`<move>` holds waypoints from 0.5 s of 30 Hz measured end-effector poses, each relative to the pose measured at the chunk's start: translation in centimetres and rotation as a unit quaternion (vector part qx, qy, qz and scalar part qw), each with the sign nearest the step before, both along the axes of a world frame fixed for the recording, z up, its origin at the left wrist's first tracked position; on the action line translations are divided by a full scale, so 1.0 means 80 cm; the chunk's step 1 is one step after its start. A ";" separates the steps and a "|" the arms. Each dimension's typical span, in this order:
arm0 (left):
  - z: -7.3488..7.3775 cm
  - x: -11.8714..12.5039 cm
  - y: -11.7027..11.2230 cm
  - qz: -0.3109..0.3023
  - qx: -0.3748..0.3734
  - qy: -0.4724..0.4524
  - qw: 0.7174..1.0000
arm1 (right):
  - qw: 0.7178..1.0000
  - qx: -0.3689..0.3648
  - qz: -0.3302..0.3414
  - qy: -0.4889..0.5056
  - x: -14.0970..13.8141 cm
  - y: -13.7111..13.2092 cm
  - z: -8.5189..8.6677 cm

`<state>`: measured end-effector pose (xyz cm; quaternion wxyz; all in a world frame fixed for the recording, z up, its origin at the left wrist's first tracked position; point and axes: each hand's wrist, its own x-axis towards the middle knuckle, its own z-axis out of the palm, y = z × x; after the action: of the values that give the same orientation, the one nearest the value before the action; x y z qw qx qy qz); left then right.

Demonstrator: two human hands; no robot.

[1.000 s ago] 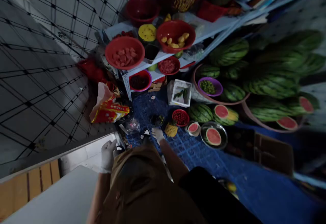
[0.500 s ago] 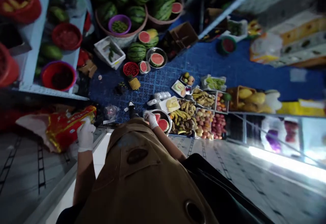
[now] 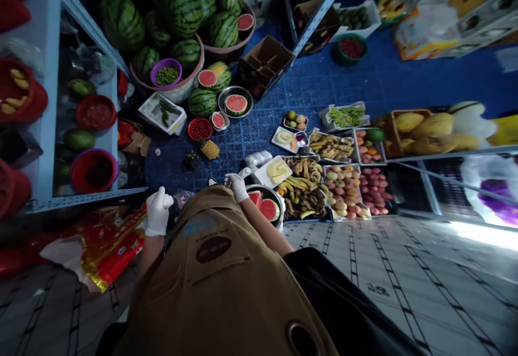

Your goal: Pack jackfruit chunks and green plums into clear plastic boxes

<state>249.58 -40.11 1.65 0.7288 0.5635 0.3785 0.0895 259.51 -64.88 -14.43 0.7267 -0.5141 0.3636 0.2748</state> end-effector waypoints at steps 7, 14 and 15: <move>0.009 -0.006 0.004 0.113 -0.004 -0.006 0.994 | 0.994 0.015 0.064 0.087 0.057 0.019 -0.010; 0.007 -0.046 0.001 0.195 -0.075 -0.013 0.978 | 0.991 0.018 0.101 0.082 0.061 0.052 -0.007; 0.007 -0.048 -0.001 0.205 -0.073 -0.018 0.976 | 0.991 0.018 0.110 0.073 0.059 0.057 -0.003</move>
<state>245.74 -40.18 2.23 0.7406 0.4181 0.4783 0.2190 264.23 -60.35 -14.68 0.6728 -0.5161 0.3518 0.3966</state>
